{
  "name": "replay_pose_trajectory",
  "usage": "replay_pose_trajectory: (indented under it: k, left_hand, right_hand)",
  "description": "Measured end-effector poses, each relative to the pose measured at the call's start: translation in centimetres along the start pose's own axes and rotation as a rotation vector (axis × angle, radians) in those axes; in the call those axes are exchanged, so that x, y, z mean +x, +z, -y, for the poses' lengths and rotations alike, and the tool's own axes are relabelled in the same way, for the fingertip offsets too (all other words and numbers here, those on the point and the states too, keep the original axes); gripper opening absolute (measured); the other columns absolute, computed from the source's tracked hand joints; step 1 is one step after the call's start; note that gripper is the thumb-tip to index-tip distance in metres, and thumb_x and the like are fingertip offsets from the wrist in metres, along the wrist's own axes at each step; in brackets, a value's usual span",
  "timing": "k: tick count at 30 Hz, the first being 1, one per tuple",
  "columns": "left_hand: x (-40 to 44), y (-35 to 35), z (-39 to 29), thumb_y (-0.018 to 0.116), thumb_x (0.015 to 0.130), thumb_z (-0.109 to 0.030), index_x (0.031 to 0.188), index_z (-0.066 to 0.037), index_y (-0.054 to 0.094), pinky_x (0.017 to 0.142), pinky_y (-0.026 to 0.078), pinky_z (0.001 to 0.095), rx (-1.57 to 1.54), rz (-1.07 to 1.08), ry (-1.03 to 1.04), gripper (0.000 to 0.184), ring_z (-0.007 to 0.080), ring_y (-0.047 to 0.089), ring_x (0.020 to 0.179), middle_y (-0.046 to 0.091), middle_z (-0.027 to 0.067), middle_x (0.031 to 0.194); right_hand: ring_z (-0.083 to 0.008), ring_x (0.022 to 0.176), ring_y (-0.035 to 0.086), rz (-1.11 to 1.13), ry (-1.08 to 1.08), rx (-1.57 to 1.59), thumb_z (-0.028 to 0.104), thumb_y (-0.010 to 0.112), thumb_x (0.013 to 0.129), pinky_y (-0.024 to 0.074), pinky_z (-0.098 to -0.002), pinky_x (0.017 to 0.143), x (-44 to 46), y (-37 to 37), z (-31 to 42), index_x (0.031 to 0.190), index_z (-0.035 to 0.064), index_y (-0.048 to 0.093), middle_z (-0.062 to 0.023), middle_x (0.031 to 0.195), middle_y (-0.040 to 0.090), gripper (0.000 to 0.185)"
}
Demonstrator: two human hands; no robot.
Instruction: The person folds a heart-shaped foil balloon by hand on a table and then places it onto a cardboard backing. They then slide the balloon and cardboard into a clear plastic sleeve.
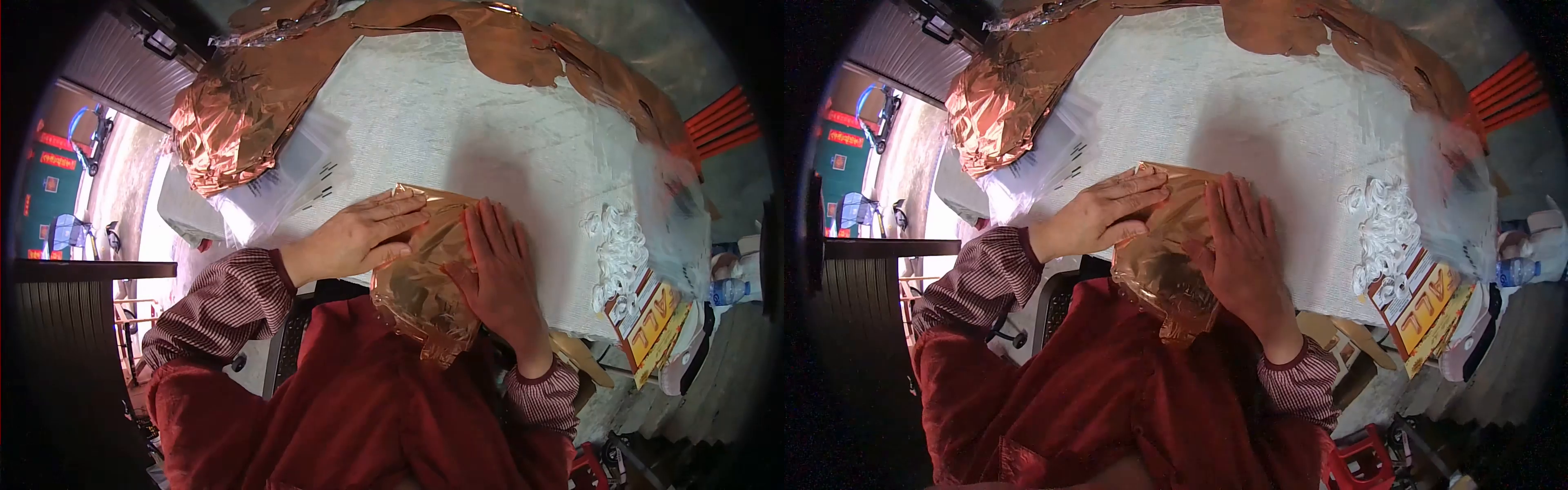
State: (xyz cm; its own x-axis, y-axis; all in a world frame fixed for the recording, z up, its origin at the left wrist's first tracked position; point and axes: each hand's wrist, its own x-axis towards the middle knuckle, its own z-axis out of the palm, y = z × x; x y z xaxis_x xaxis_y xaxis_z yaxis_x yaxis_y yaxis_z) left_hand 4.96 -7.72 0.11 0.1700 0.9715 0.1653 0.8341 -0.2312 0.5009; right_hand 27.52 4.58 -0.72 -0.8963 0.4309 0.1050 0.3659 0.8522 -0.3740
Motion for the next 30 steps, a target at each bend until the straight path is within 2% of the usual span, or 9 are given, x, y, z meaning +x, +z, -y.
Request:
replay_pose_trajectory:
  k: [5,7,9,16,18,22,24,27,30]
  left_hand:
    - [-0.2,-0.2,-0.5,0.058,0.089,-0.042,0.136,-0.01,0.05,0.112,0.031,0.0435,0.097,0.071,0.01,0.057,0.0347,0.038,0.134,0.039,0.0152,0.146]
    - [-0.4,0.0,-0.2,0.058,0.088,-0.044,0.137,-0.012,0.049,0.113,0.03,0.0435,0.161,0.086,0.05,0.058,0.0354,0.035,0.136,0.036,0.0148,0.148]
    - [-0.7,0.2,0.1,0.049,0.091,-0.051,0.138,-0.016,0.048,0.117,0.021,0.0431,0.233,0.151,0.06,0.059,0.0335,0.025,0.141,0.032,0.0144,0.15]
    - [-0.6,-0.9,-0.3,0.047,0.086,-0.063,0.142,-0.019,0.043,0.116,0.018,0.0504,0.21,0.283,0.104,0.071,0.036,0.013,0.144,0.03,0.0098,0.152]
    - [-0.7,-0.9,-0.2,0.052,0.079,-0.069,0.144,-0.016,0.039,0.116,0.015,0.0528,0.177,0.286,0.084,0.085,0.0367,0.007,0.145,0.025,0.01,0.154]
    - [-0.4,-1.6,-0.1,0.054,0.072,-0.074,0.146,-0.014,0.035,0.116,0.015,0.0526,0.137,0.322,0.119,0.097,0.0392,0.007,0.145,0.023,0.0129,0.155]
    - [-0.1,-2.2,0.0,0.057,0.064,-0.078,0.147,-0.012,0.032,0.116,0.014,0.0525,0.121,0.39,0.12,0.109,0.0413,0.007,0.144,0.021,0.0165,0.155]
    - [0.0,-2.4,0.1,0.058,0.058,-0.081,0.148,-0.011,0.031,0.116,0.013,0.0529,0.144,0.428,0.153,0.117,0.0421,0.008,0.144,0.02,0.0183,0.154]
    - [0.0,-2.3,0.0,0.063,0.066,-0.073,0.148,-0.01,0.032,0.115,0.015,0.0526,0.148,0.411,0.171,0.108,0.0423,0.009,0.144,0.021,0.0186,0.154]
  right_hand:
    - [-0.0351,0.139,0.028,-0.008,-0.002,-0.054,0.038,0.053,0.092,0.0204,-0.0513,0.113,0.1,0.0,0.5,0.144,-0.0002,0.031,-0.0214,0.149,0.031,0.068]
    - [-0.0344,0.141,0.024,0.021,0.015,-0.083,0.044,0.05,0.093,0.0184,-0.0501,0.114,0.1,0.0,0.5,0.146,0.0019,0.03,-0.0195,0.151,0.028,0.07]
    - [-0.0344,0.141,0.024,0.028,0.017,-0.084,0.044,0.05,0.093,0.0185,-0.0501,0.114,0.0,0.0,0.5,0.146,0.002,0.03,-0.0194,0.151,0.028,0.07]
    - [-0.0333,0.142,0.025,0.07,0.025,-0.065,0.038,0.057,0.089,0.0193,-0.0493,0.114,-0.4,-0.7,0.4,0.146,0.0041,0.031,-0.0177,0.152,0.028,0.072]
    - [-0.0326,0.142,0.024,0.104,0.021,-0.063,0.036,0.059,0.087,0.0184,-0.0484,0.114,-1.2,-1.2,0.3,0.146,0.0048,0.031,-0.0166,0.152,0.029,0.072]
    - [-0.0304,0.143,0.023,0.221,0.011,-0.02,0.031,0.065,0.083,0.015,-0.0454,0.116,-2.6,-2.9,0.3,0.147,0.0061,0.031,-0.0136,0.153,0.029,0.076]
    - [-0.0297,0.143,0.023,0.244,0.004,-0.011,0.033,0.066,0.082,0.0131,-0.0436,0.117,-3.4,-3.9,-0.2,0.147,0.0056,0.031,-0.013,0.153,0.029,0.079]
    - [-0.029,0.143,0.022,0.347,-0.106,0.041,0.033,0.068,0.08,0.0131,-0.0435,0.117,-4.4,-4.7,-1.1,0.146,0.0051,0.031,-0.0125,0.152,0.03,0.081]
    - [-0.0289,0.142,0.025,0.306,-0.147,-0.036,0.029,0.072,0.076,0.015,-0.0444,0.117,-5.0,-3.7,-1.2,0.145,0.0048,0.034,-0.0121,0.151,0.033,0.083]
